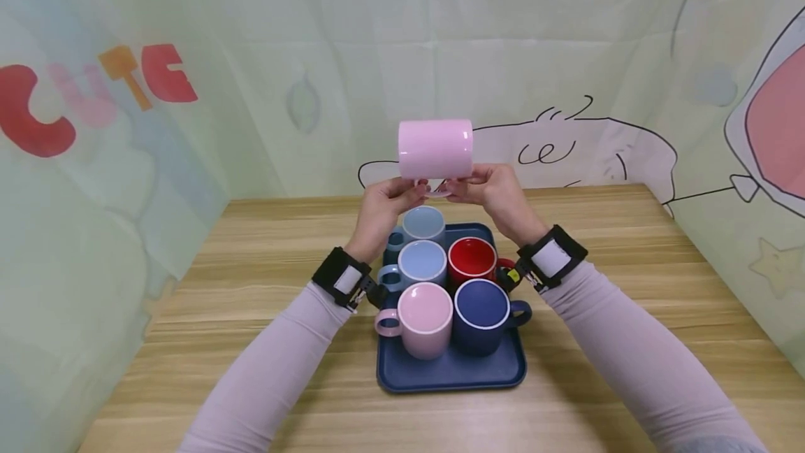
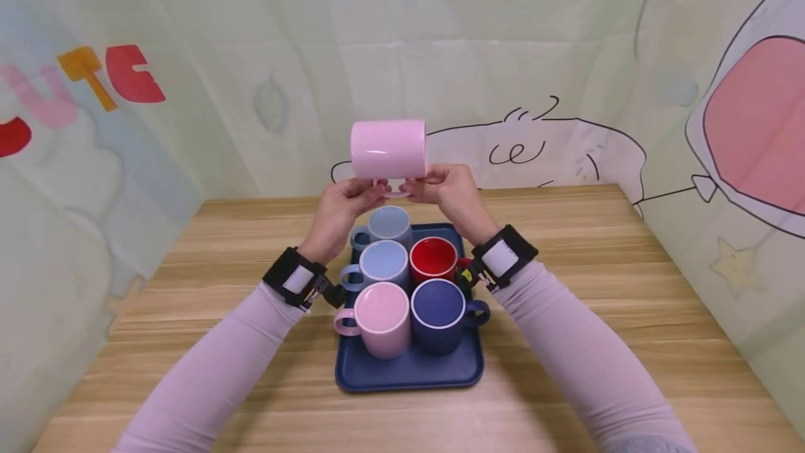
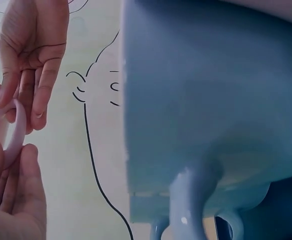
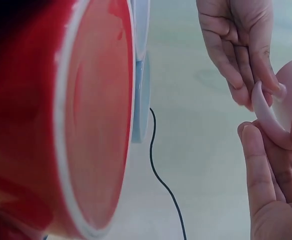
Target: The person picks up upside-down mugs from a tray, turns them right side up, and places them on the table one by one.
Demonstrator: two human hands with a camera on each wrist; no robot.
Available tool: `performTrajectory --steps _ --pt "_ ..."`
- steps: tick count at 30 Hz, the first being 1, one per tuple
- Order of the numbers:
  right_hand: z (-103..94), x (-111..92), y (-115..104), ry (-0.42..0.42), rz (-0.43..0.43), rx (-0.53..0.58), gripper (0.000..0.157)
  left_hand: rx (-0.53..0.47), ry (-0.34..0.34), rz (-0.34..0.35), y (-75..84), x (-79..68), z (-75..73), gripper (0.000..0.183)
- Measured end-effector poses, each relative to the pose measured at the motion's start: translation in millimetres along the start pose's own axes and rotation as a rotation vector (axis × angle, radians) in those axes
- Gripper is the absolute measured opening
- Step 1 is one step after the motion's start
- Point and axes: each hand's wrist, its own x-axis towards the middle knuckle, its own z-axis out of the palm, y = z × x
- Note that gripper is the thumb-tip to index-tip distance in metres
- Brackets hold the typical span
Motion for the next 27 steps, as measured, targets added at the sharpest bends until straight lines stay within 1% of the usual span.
performTrajectory --steps 8,11,20,24,27 --pt "0.0 0.1 -0.3 -0.019 0.026 -0.019 0.035 -0.121 -0.013 -0.013 2.4 -2.2 1.9 0.035" --pt "-0.6 -0.4 0.8 -0.027 0.042 -0.015 0.036 -0.154 -0.004 -0.014 3.7 -1.6 2.7 0.034" --pt "-2.7 -1.0 3.2 -0.062 0.075 0.036 0.041 -0.163 0.024 0.014 8.8 -0.5 3.3 0.032" --pt "-5.2 0.6 2.9 -0.090 0.098 0.016 0.041 -0.165 0.027 0.024 10.0 -0.4 3.2 0.033" --pt "-8.2 1.9 3.4 -0.121 0.103 -0.027 0.040 -0.168 0.032 0.034 10.1 -0.4 3.2 0.033"
